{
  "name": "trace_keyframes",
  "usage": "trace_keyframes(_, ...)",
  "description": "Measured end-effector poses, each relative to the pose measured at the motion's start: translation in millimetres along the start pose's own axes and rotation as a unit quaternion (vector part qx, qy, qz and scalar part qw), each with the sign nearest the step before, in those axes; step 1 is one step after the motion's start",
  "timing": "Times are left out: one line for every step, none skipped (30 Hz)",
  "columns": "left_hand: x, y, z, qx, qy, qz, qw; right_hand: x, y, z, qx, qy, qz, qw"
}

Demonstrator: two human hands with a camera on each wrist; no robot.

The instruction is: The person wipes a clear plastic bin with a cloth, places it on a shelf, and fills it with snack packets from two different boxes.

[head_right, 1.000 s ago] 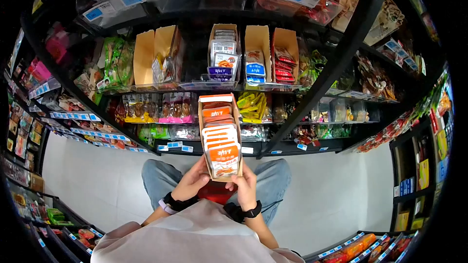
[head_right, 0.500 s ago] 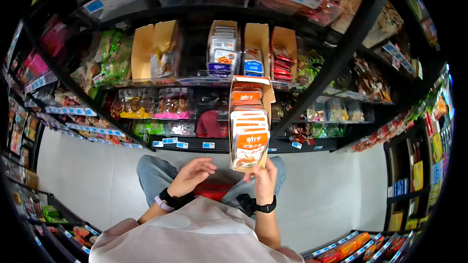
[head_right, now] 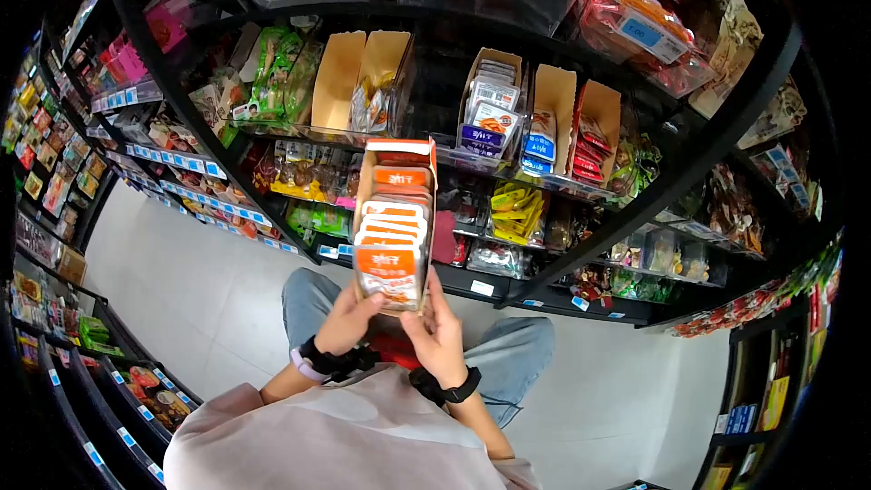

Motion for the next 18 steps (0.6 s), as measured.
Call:
trace_keyframes(-8.5,8.0,-0.5,-0.015,-0.003,0.008,1.0,-6.9,1.7,1.0,0.016,0.018,-0.045,0.999)
trace_keyframes(-18.8,15.8,-0.8,-0.03,-0.007,0.016,0.999,-9.3,2.6,1.5,0.017,0.018,-0.043,0.999)
trace_keyframes(-33.7,23.2,-0.6,-0.051,-0.03,0.034,0.998,-8.9,0.8,1.9,0.028,0.035,-0.065,0.997)
trace_keyframes(-35.1,36.6,0.4,-0.055,-0.01,0.001,0.998,-8.6,-1.2,2.2,0.04,0.052,-0.087,0.994)
trace_keyframes(-44.3,46.5,2.1,-0.065,-0.008,-0.003,0.998,-11.5,1.4,1.2,0.034,0.044,-0.085,0.995)
trace_keyframes(-54.8,54.3,5.1,-0.075,-0.005,-0.008,0.997,-11.6,3.2,-1.0,0.035,0.045,-0.081,0.995)
trace_keyframes(-68.2,58.0,9.6,-0.071,-0.021,-0.026,0.997,-12.6,6.2,-3.4,0.031,0.037,-0.103,0.994)
trace_keyframes(-82.3,60.8,14.8,-0.066,-0.037,-0.045,0.996,-14.2,9.4,-6.2,0.026,0.029,-0.124,0.992)
trace_keyframes(-97.4,59.0,20.8,-0.023,-0.053,-0.046,0.997,-16.6,13.8,-9.6,0.012,0.027,-0.123,0.992)
trace_keyframes(-106.8,66.2,26.1,-0.043,-0.057,-0.031,0.997,-16.0,17.1,-12.4,0.01,0.029,-0.12,0.992)
trace_keyframes(-111.7,77.6,34.2,-0.026,-0.048,-0.019,0.998,-16.5,21.2,-15.3,0.005,0.018,-0.12,0.993)
trace_keyframes(-114.6,90.4,43.1,-0.01,-0.038,-0.006,0.999,-17.9,25.1,-18.5,0.0,0.006,-0.119,0.993)
trace_keyframes(-121.4,99.0,51.5,-0.02,-0.04,0.002,0.999,-20.8,29.8,-21.1,-0.013,-0.001,-0.107,0.994)
trace_keyframes(-128.0,106.4,60.7,-0.029,-0.043,0.011,0.999,-21.6,33.3,-22.9,-0.015,-0.001,-0.104,0.994)
trace_keyframes(-131.7,115.4,70.5,-0.038,-0.045,0.004,0.998,-23.1,37.9,-24.4,-0.021,-0.007,-0.093,0.995)
trace_keyframes(-133.9,125.1,81.4,-0.049,-0.046,0.0,0.998,-24.2,41.7,-25.2,-0.027,-0.014,-0.082,0.996)
trace_keyframes(-135.7,134.9,91.8,-0.04,-0.041,-0.018,0.998,-23.1,44.0,-26.0,-0.032,-0.011,-0.082,0.996)
trace_keyframes(-138.1,142.0,100.8,-0.031,-0.036,-0.037,0.998,-22.2,45.9,-27.1,-0.035,-0.01,-0.079,0.996)
Point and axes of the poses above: each hand's wrist, its own z-axis towards the middle knuckle, its own y-axis out of the back of the hand, x = y × z, the point moved 7 cm from there along z, towards the middle knuckle
